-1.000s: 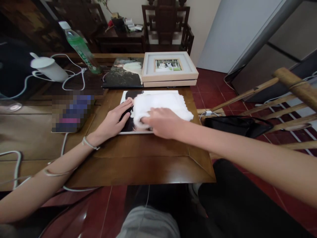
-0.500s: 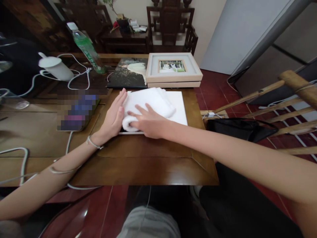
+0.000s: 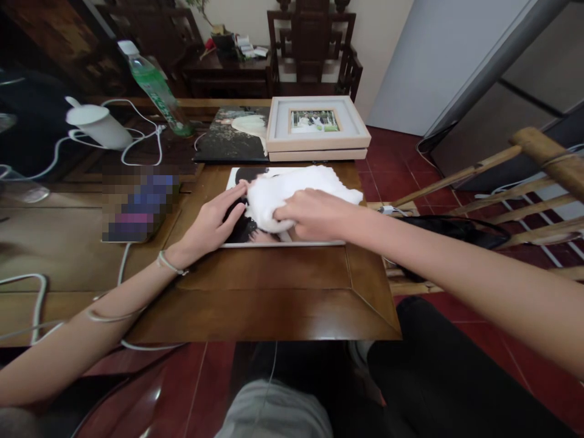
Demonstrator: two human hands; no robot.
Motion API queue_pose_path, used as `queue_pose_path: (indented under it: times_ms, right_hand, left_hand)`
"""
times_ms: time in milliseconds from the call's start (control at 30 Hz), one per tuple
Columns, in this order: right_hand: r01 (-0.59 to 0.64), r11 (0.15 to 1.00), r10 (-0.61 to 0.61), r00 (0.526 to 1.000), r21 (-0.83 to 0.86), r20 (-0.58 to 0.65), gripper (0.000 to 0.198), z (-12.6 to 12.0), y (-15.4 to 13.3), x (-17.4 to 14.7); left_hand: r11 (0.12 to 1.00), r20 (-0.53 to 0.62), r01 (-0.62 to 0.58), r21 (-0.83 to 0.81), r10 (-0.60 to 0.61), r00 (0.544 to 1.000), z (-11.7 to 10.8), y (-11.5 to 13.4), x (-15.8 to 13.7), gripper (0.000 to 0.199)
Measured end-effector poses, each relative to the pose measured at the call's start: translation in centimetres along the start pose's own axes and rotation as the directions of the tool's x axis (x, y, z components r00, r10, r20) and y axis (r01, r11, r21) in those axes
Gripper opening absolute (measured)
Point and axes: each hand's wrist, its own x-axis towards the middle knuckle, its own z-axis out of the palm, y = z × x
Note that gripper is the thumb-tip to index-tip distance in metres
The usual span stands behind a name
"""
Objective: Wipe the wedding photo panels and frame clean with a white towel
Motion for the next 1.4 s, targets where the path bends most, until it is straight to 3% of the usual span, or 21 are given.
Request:
queue_pose_path:
  times_ms: [167,333,533,667,800,933,1133,1267,1400]
  right_hand:
    - [-0.138,0.990,0.137,0.982,-0.003,-0.130,0.031,0.8,1.8,2.4]
    - [-0.190,0.974,0.215,0.950,0.126,-0.228,0.032,0.6,0.7,6.5]
    - [-0.085,0.965,0.139,0.968,0.248,-0.210,0.041,-1.3,-0.8,11.2]
    - [-0.043,0.972,0.086,0.981,0.232,-0.176,0.043,-1.9,-1.0,11.9]
    - [-0.112,0.967,0.147,0.979,0.229,-0.142,0.034,-2.3,0.0,10.1]
    - [-0.209,0.965,0.226,0.969,0.158,-0.101,0.022,-2.3,3.0,6.7]
    - [-0.358,0.934,0.357,0.928,0.016,-0.105,0.029,-0.1,7.7,0.9]
    - [-0.357,0.930,0.343,0.928,-0.088,-0.142,0.038,2.7,6.0,-2.4]
    - [-0.191,0.974,0.158,0.959,-0.122,-0.234,0.035,5.5,1.2,-5.9]
  left_hand:
    - [1.000,0.036,-0.011,0.010,0.011,0.999,0.1,0.2,0.1,0.051]
    - [1.000,0.028,-0.020,0.016,0.019,0.999,0.1,0.1,0.1,0.050]
    - [1.000,0.018,-0.016,0.025,0.015,1.000,0.0,0.1,0.2,0.044]
    - [0.999,0.025,-0.014,0.031,0.013,1.000,0.0,0.1,0.2,0.044]
    - [1.000,0.030,-0.011,0.024,0.010,1.000,0.0,0.0,0.1,0.046]
    - [0.999,0.046,-0.029,0.015,0.028,0.999,-0.1,-0.2,0.1,0.050]
    - [0.999,0.040,-0.016,0.033,0.014,0.999,0.0,-0.3,0.0,0.049]
    - [1.000,0.039,-0.027,0.012,0.026,0.999,-0.1,-0.3,0.0,0.049]
    - [0.999,0.030,-0.034,0.011,0.033,0.999,-0.1,-0.2,0.0,0.049]
